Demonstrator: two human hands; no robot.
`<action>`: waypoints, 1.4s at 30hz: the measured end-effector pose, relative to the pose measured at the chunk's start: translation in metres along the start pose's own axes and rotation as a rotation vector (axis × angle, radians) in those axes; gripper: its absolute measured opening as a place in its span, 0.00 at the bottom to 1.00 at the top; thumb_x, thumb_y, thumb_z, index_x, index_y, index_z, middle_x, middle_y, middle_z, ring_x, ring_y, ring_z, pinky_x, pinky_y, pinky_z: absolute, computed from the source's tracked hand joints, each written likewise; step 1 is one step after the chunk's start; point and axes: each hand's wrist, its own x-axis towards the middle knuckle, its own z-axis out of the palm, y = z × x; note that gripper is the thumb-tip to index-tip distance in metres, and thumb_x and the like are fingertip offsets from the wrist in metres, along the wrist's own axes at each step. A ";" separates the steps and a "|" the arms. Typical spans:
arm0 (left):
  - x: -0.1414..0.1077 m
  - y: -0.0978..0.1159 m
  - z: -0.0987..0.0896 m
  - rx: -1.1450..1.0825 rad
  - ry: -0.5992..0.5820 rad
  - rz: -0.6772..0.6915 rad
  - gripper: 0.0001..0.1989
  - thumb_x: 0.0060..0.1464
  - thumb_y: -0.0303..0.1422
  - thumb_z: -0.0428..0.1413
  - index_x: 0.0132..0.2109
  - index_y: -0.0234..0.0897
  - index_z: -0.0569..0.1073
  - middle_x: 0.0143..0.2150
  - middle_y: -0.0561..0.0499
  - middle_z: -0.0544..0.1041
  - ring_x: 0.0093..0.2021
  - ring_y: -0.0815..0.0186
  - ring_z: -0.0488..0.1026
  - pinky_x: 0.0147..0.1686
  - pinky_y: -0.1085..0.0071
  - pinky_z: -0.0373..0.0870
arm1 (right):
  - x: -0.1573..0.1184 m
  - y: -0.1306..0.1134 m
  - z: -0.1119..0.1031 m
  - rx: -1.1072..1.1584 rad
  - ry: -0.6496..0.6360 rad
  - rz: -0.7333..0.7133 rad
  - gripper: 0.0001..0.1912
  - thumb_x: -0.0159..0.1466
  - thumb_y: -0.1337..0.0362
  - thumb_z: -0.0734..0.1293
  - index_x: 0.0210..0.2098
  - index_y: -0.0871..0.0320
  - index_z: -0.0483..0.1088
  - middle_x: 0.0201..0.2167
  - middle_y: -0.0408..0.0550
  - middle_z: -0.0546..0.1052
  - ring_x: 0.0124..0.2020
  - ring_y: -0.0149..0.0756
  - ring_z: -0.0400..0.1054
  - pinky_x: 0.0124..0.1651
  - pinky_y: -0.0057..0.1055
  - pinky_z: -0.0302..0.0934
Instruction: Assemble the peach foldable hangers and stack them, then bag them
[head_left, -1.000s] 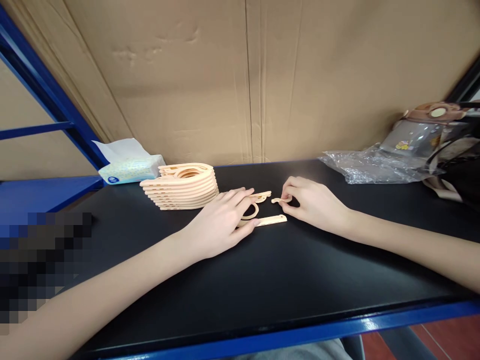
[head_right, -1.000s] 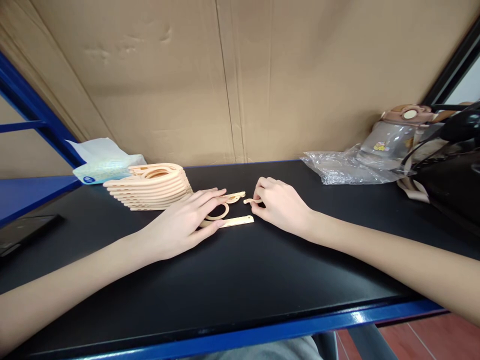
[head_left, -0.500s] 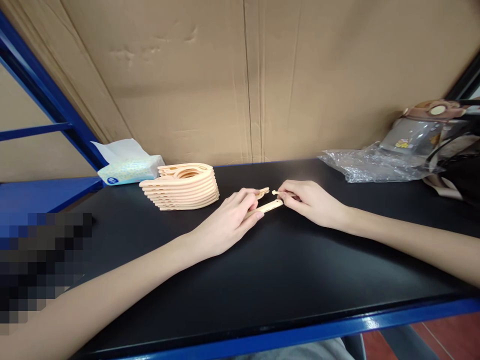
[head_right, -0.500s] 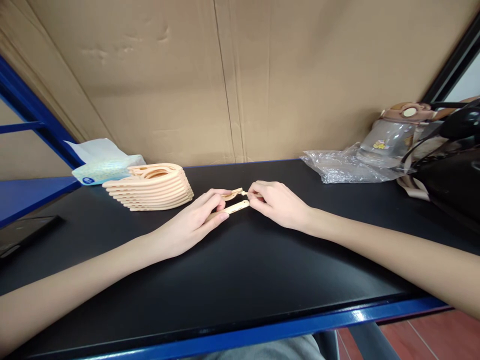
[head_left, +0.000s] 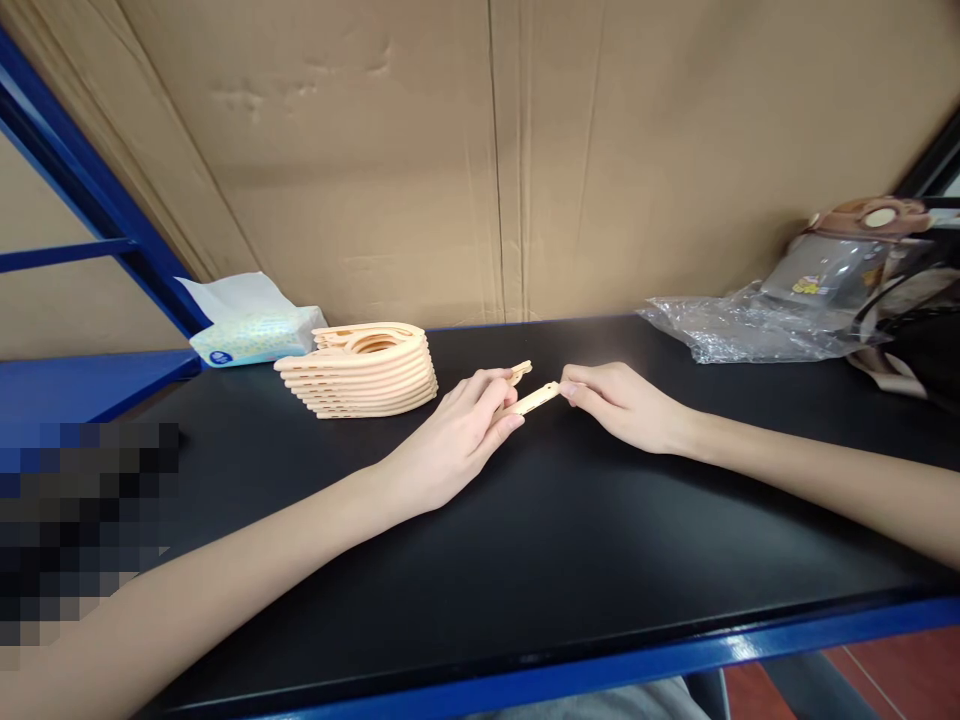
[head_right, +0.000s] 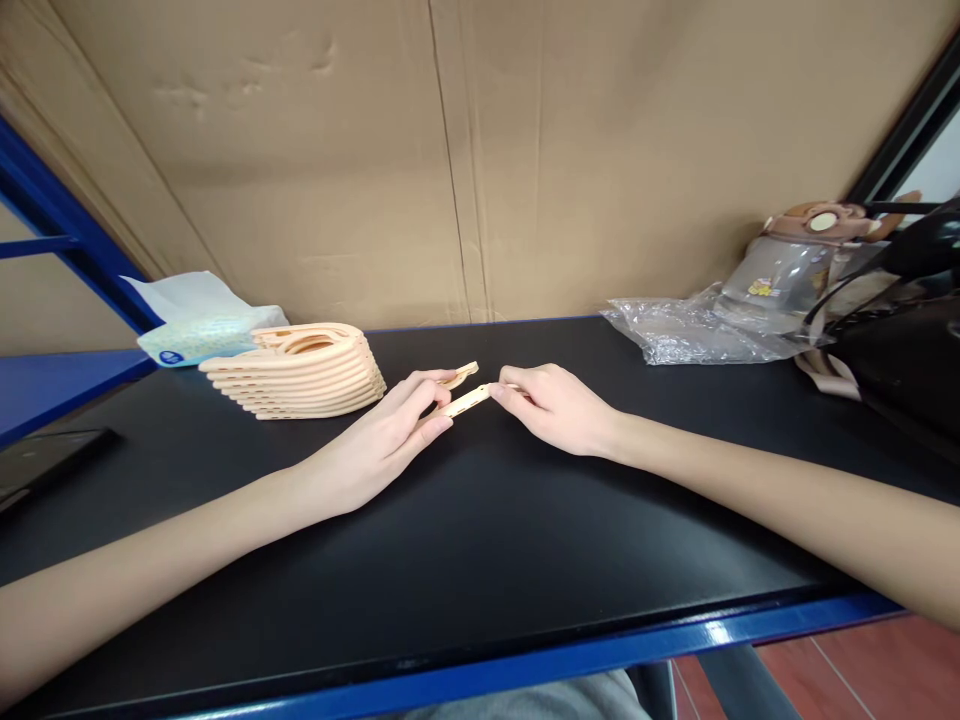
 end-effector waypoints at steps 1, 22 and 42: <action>0.000 0.000 0.000 0.009 -0.007 0.011 0.11 0.67 0.37 0.39 0.43 0.40 0.63 0.57 0.47 0.62 0.63 0.59 0.56 0.59 0.57 0.59 | 0.000 0.001 0.000 0.000 -0.010 -0.014 0.18 0.68 0.53 0.53 0.25 0.56 0.55 0.18 0.37 0.59 0.20 0.27 0.52 0.25 0.27 0.47; 0.002 -0.007 0.003 0.044 -0.001 0.044 0.13 0.66 0.38 0.41 0.39 0.38 0.67 0.62 0.48 0.59 0.60 0.59 0.60 0.59 0.56 0.59 | -0.002 0.002 0.000 -0.200 -0.044 -0.071 0.16 0.68 0.52 0.53 0.29 0.55 0.54 0.22 0.38 0.65 0.22 0.29 0.57 0.28 0.27 0.49; 0.002 -0.007 0.003 0.051 0.003 0.016 0.12 0.66 0.38 0.42 0.40 0.38 0.67 0.62 0.47 0.58 0.58 0.58 0.61 0.57 0.56 0.62 | -0.001 -0.004 0.002 -0.127 -0.046 0.015 0.15 0.68 0.53 0.53 0.29 0.54 0.53 0.20 0.36 0.63 0.21 0.29 0.57 0.26 0.27 0.49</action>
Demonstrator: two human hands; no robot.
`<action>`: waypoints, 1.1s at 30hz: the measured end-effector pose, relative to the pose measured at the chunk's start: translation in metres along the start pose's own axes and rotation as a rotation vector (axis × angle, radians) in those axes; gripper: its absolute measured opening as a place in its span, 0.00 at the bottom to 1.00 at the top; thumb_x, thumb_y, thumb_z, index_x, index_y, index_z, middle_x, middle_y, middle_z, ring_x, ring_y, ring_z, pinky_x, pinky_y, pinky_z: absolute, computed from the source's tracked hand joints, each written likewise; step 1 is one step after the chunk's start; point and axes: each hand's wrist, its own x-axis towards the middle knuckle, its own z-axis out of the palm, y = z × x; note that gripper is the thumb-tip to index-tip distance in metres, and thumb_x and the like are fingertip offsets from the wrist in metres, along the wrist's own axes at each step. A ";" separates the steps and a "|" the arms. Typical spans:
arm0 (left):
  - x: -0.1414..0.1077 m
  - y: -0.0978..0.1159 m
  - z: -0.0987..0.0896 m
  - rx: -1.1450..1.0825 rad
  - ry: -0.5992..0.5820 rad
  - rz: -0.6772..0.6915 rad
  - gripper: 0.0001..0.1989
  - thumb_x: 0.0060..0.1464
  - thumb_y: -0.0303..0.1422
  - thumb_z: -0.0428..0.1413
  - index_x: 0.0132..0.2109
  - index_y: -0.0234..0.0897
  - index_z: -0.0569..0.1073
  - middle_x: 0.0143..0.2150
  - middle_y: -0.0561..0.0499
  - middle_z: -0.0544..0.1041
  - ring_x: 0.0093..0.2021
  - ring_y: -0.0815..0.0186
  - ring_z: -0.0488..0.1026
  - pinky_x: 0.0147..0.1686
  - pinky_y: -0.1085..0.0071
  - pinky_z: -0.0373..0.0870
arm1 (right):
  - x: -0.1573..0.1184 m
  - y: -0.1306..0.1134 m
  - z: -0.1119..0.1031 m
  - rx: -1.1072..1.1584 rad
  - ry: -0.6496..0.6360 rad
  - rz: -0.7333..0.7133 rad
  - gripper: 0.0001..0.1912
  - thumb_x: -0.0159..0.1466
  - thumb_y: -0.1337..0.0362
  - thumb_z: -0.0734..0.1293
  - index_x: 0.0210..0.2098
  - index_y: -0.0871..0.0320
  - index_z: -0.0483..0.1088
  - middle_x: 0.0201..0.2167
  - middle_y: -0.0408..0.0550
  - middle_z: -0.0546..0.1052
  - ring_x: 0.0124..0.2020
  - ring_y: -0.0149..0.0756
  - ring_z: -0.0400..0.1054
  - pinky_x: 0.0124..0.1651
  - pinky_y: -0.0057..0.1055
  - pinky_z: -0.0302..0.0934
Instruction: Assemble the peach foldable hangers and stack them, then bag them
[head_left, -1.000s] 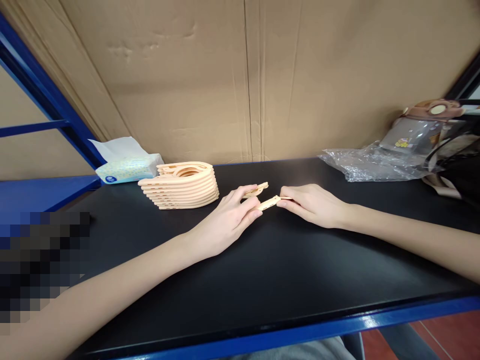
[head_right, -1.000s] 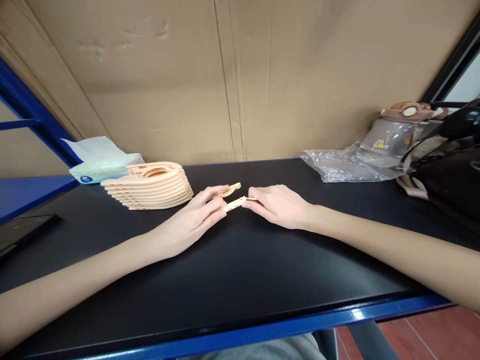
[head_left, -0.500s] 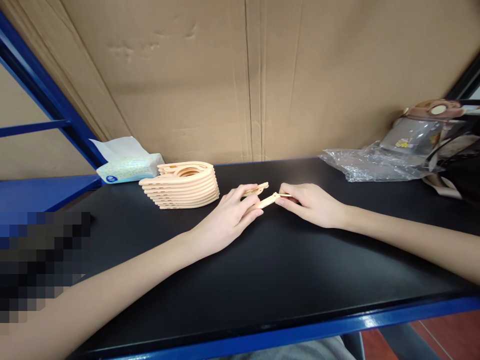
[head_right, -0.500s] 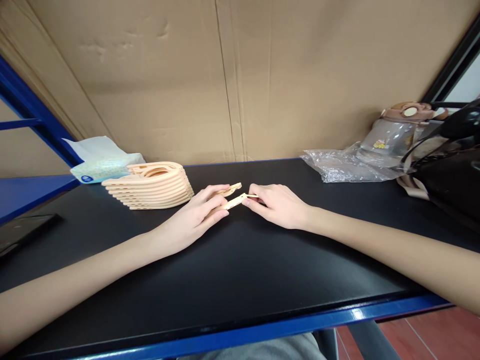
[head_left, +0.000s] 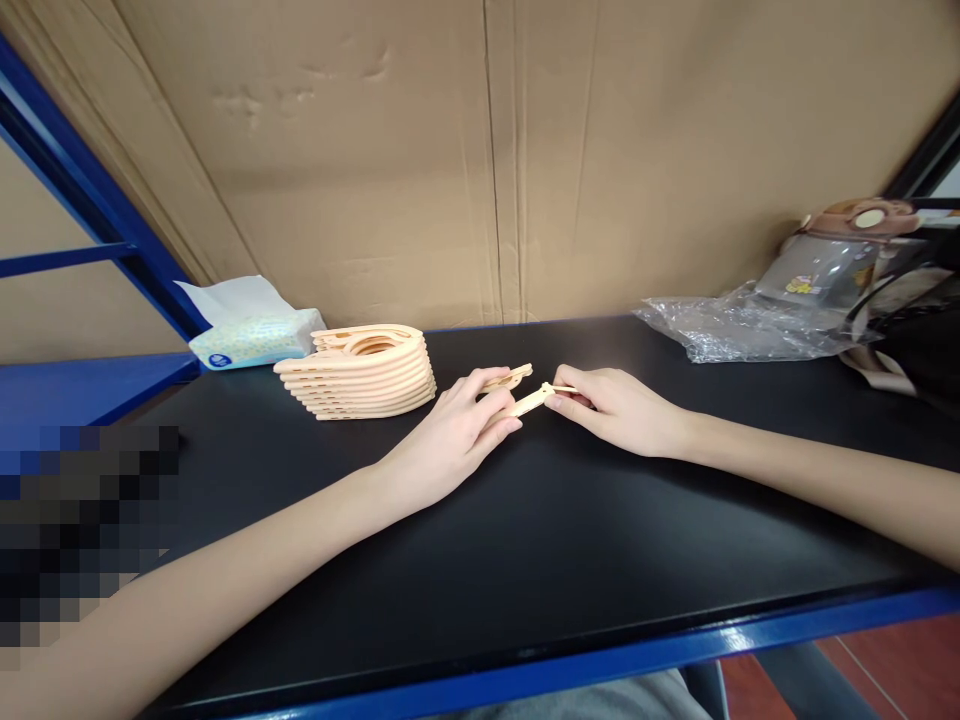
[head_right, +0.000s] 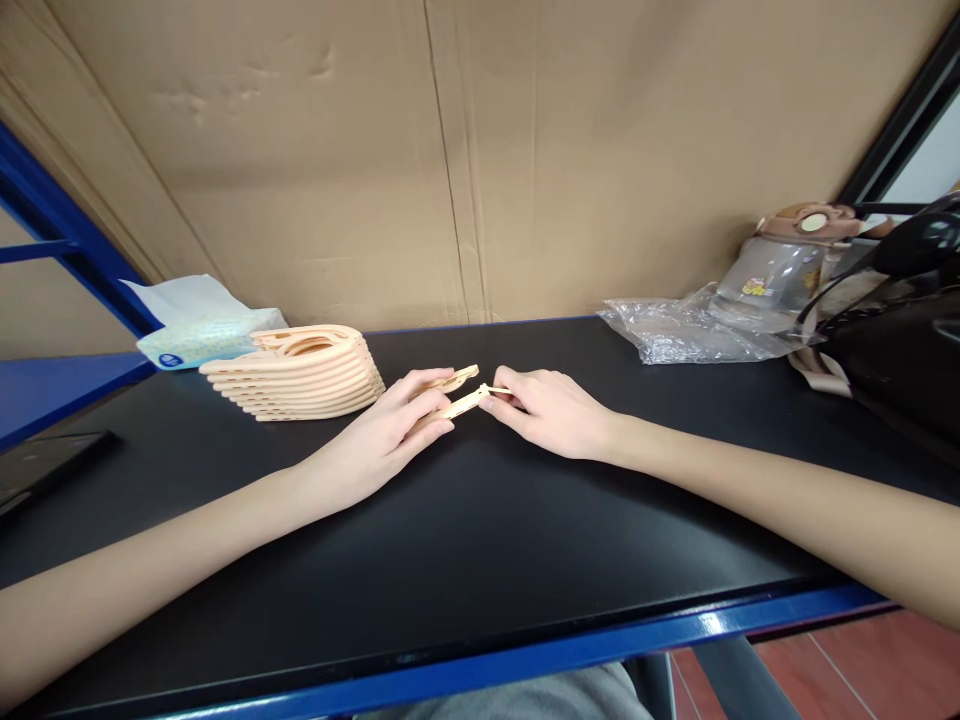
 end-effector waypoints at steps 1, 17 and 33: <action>0.000 0.000 0.000 0.000 -0.003 0.000 0.12 0.66 0.38 0.42 0.40 0.38 0.67 0.62 0.47 0.58 0.59 0.58 0.61 0.57 0.56 0.62 | 0.000 0.001 0.000 -0.001 -0.002 -0.004 0.15 0.68 0.53 0.53 0.29 0.54 0.53 0.20 0.37 0.63 0.21 0.29 0.57 0.26 0.27 0.49; -0.001 0.001 -0.001 -0.020 -0.016 0.054 0.12 0.66 0.37 0.41 0.44 0.39 0.67 0.62 0.47 0.57 0.61 0.57 0.57 0.59 0.57 0.58 | -0.001 0.002 -0.007 -0.373 -0.062 -0.203 0.18 0.71 0.55 0.45 0.31 0.56 0.55 0.23 0.41 0.66 0.18 0.30 0.54 0.23 0.28 0.43; -0.001 0.000 -0.003 -0.025 -0.056 0.071 0.13 0.66 0.37 0.41 0.40 0.38 0.67 0.61 0.48 0.57 0.57 0.59 0.61 0.58 0.58 0.59 | -0.001 0.007 -0.006 -0.768 0.233 -0.539 0.19 0.70 0.60 0.51 0.28 0.60 0.64 0.21 0.44 0.68 0.20 0.30 0.57 0.25 0.30 0.45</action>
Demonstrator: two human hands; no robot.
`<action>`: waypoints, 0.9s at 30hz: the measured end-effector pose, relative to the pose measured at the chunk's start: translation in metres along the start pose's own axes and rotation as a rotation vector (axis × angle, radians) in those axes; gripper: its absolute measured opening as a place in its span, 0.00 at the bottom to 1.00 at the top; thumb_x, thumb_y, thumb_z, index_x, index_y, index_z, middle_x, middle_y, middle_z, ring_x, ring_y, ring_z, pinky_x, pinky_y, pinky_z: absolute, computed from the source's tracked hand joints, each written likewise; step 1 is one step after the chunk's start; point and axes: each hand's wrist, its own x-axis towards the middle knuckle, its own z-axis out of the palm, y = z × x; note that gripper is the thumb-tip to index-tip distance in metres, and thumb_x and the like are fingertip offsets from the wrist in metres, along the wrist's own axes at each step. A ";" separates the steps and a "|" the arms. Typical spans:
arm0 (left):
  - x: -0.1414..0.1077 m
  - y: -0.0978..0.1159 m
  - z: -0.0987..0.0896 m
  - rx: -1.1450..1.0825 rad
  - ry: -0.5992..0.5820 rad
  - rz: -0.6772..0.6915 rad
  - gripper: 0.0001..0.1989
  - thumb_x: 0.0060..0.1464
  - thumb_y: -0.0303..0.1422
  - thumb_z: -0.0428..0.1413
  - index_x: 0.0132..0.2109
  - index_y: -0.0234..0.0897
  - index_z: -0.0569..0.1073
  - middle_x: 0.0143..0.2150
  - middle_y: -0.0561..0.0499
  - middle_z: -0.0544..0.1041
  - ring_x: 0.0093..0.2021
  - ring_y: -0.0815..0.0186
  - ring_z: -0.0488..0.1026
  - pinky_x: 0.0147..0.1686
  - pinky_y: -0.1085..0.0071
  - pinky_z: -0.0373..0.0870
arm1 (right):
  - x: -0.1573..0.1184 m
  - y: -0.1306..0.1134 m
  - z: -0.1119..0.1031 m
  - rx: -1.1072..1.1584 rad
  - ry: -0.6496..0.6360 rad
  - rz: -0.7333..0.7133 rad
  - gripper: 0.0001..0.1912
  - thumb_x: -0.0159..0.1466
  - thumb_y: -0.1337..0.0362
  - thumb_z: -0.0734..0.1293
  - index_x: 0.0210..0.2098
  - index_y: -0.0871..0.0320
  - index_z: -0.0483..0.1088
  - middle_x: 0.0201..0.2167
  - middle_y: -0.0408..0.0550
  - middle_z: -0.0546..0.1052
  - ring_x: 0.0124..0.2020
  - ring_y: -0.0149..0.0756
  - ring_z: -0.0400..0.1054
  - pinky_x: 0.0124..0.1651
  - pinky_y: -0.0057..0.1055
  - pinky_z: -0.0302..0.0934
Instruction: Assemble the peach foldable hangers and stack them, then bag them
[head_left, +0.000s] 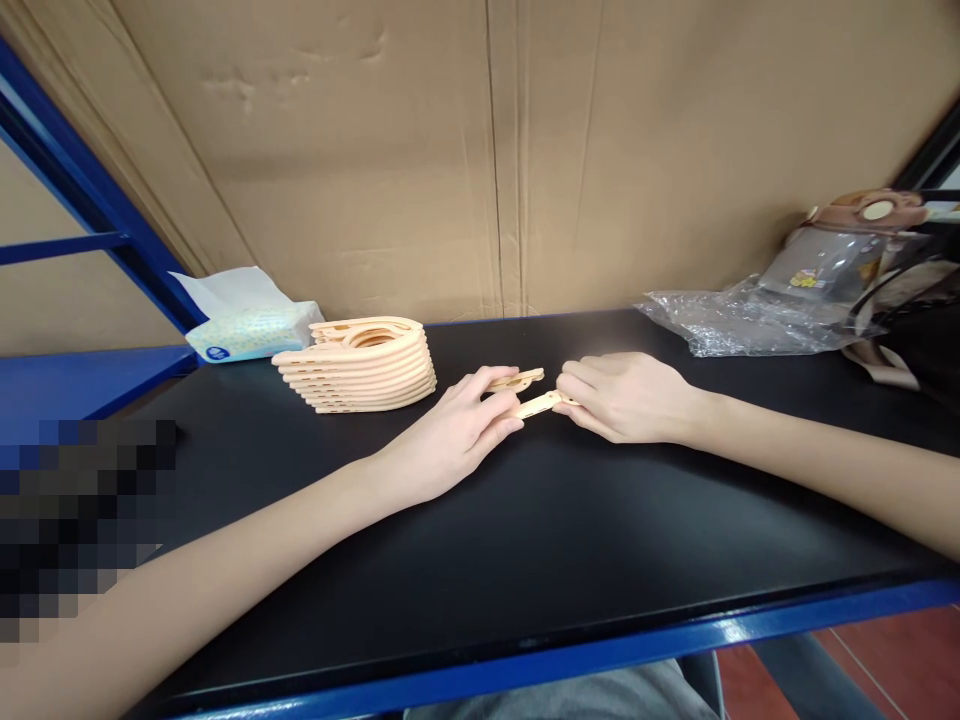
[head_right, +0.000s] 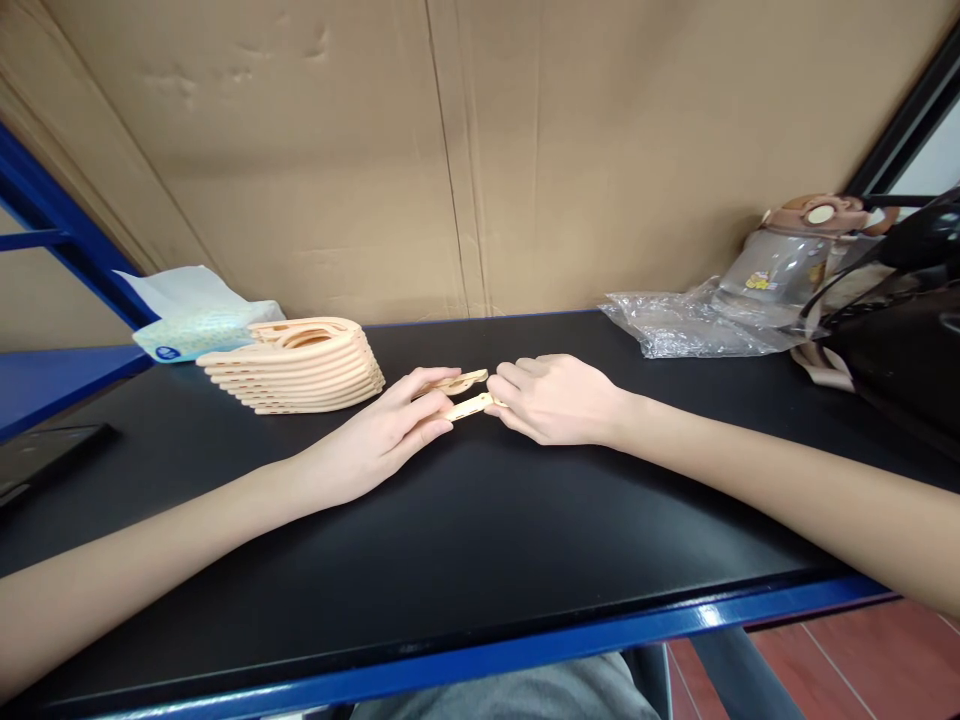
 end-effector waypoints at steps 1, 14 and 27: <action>0.000 0.000 0.000 -0.003 -0.003 0.004 0.13 0.66 0.37 0.41 0.40 0.38 0.67 0.61 0.48 0.57 0.57 0.59 0.61 0.58 0.58 0.59 | 0.000 0.000 0.000 0.032 0.000 0.015 0.19 0.70 0.59 0.51 0.28 0.59 0.64 0.22 0.43 0.68 0.21 0.30 0.58 0.26 0.29 0.45; 0.001 0.001 -0.001 0.012 -0.042 0.007 0.12 0.65 0.36 0.43 0.37 0.38 0.68 0.61 0.48 0.58 0.56 0.58 0.62 0.56 0.57 0.60 | -0.001 -0.002 0.001 0.469 -0.111 0.248 0.22 0.66 0.49 0.56 0.24 0.58 0.61 0.21 0.41 0.68 0.21 0.27 0.59 0.24 0.25 0.43; 0.000 0.002 -0.001 0.055 -0.017 0.051 0.10 0.66 0.36 0.43 0.42 0.39 0.65 0.61 0.47 0.60 0.57 0.59 0.61 0.55 0.59 0.61 | 0.000 -0.004 -0.003 0.543 -0.150 0.311 0.24 0.66 0.47 0.56 0.22 0.58 0.58 0.18 0.38 0.65 0.19 0.26 0.55 0.24 0.24 0.43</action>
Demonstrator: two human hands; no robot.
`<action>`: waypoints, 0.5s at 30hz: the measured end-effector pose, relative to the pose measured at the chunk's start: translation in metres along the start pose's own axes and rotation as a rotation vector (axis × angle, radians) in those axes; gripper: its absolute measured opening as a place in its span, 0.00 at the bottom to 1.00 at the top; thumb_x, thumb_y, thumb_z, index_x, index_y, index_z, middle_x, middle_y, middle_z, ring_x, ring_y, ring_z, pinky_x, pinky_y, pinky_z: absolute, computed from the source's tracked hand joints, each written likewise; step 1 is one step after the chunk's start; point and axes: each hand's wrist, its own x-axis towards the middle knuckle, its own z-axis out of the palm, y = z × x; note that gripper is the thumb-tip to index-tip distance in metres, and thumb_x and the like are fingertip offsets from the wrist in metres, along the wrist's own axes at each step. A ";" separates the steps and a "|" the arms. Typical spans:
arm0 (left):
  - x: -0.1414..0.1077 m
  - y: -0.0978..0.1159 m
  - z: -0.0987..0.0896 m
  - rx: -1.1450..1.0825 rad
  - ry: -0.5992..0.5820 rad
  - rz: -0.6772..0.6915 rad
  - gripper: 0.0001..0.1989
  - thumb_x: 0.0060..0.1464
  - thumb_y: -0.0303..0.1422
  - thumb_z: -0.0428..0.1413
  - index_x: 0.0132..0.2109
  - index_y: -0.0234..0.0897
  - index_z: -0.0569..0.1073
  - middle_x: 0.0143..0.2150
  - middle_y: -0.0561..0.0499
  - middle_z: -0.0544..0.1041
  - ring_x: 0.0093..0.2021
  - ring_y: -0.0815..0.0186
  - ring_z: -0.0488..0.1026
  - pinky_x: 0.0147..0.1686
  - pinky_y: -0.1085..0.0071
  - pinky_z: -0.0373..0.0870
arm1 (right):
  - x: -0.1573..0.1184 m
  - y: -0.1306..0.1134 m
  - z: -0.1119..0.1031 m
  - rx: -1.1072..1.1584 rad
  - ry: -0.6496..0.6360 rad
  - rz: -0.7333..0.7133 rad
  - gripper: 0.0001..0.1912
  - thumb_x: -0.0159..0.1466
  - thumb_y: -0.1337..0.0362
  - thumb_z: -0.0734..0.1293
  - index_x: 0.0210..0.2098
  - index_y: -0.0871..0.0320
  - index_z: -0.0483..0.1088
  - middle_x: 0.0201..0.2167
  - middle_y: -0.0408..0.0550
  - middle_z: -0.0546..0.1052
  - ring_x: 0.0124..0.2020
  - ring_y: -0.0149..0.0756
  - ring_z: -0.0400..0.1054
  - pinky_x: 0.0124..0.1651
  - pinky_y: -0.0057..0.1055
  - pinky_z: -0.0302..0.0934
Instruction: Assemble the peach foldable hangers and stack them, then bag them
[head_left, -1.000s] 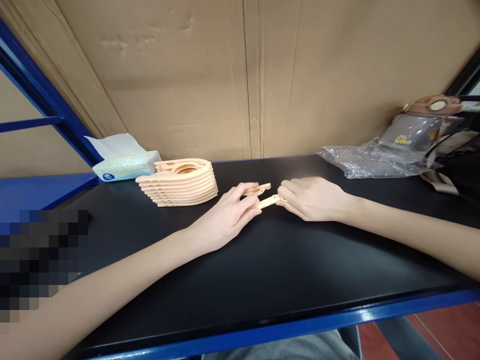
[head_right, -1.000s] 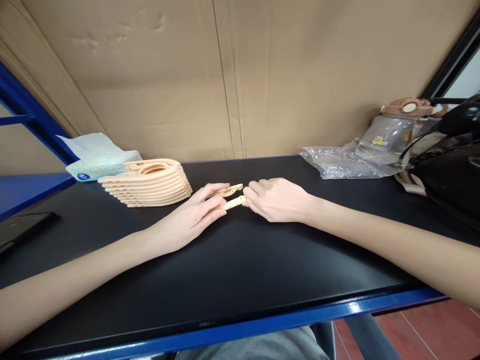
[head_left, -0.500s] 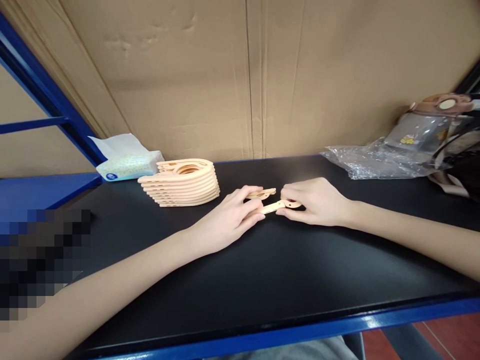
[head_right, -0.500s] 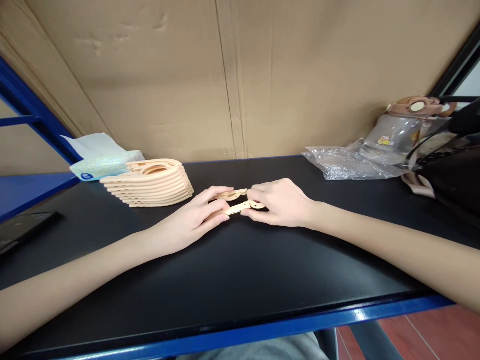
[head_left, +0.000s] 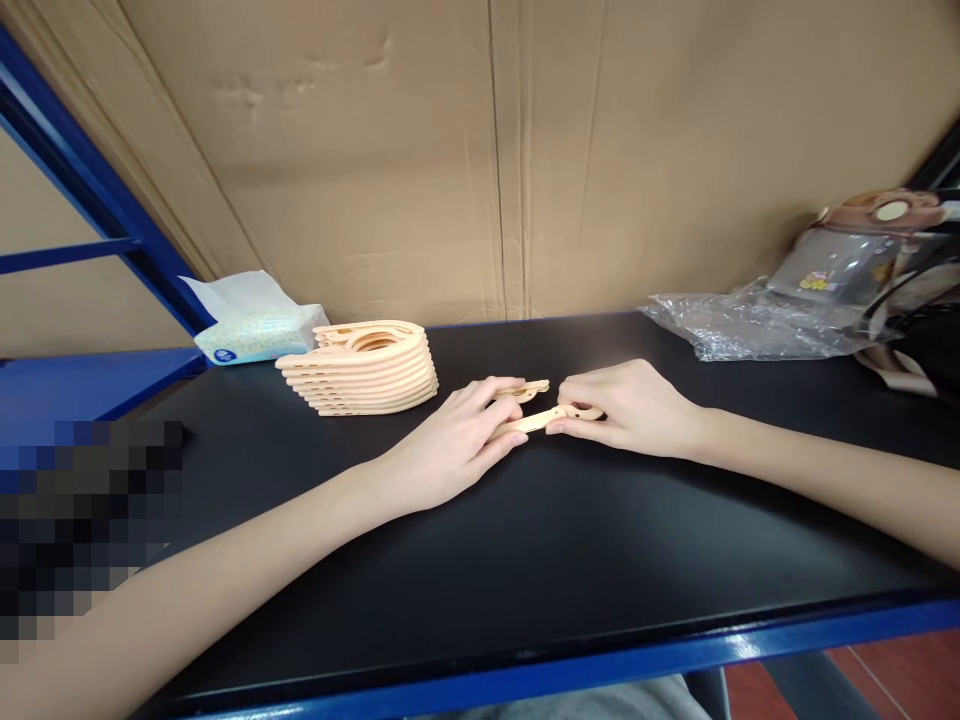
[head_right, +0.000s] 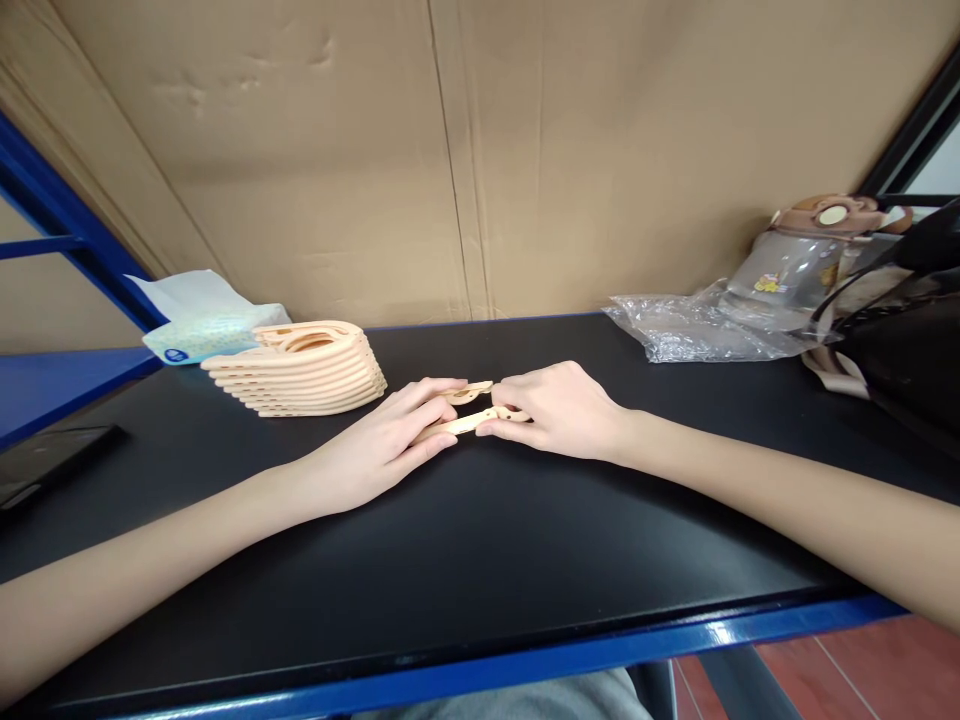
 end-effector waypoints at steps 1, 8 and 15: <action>0.000 0.000 0.000 0.001 0.000 0.002 0.09 0.66 0.37 0.43 0.42 0.39 0.65 0.61 0.47 0.60 0.57 0.59 0.62 0.55 0.59 0.61 | 0.000 0.000 0.000 0.000 -0.003 0.001 0.24 0.66 0.47 0.56 0.22 0.58 0.58 0.18 0.38 0.64 0.19 0.26 0.55 0.24 0.24 0.43; 0.000 -0.001 0.000 -0.004 0.012 -0.031 0.11 0.65 0.39 0.44 0.44 0.40 0.66 0.60 0.46 0.61 0.57 0.59 0.62 0.53 0.60 0.63 | -0.001 -0.001 -0.002 0.023 -0.045 0.009 0.23 0.66 0.49 0.57 0.22 0.58 0.58 0.18 0.37 0.64 0.18 0.25 0.53 0.24 0.25 0.41; 0.001 -0.003 -0.002 -0.017 -0.011 -0.157 0.21 0.57 0.50 0.51 0.52 0.43 0.65 0.64 0.46 0.58 0.59 0.54 0.60 0.56 0.55 0.61 | -0.004 0.001 -0.007 0.065 -0.078 -0.130 0.20 0.64 0.48 0.59 0.24 0.57 0.58 0.18 0.36 0.63 0.18 0.25 0.49 0.24 0.25 0.40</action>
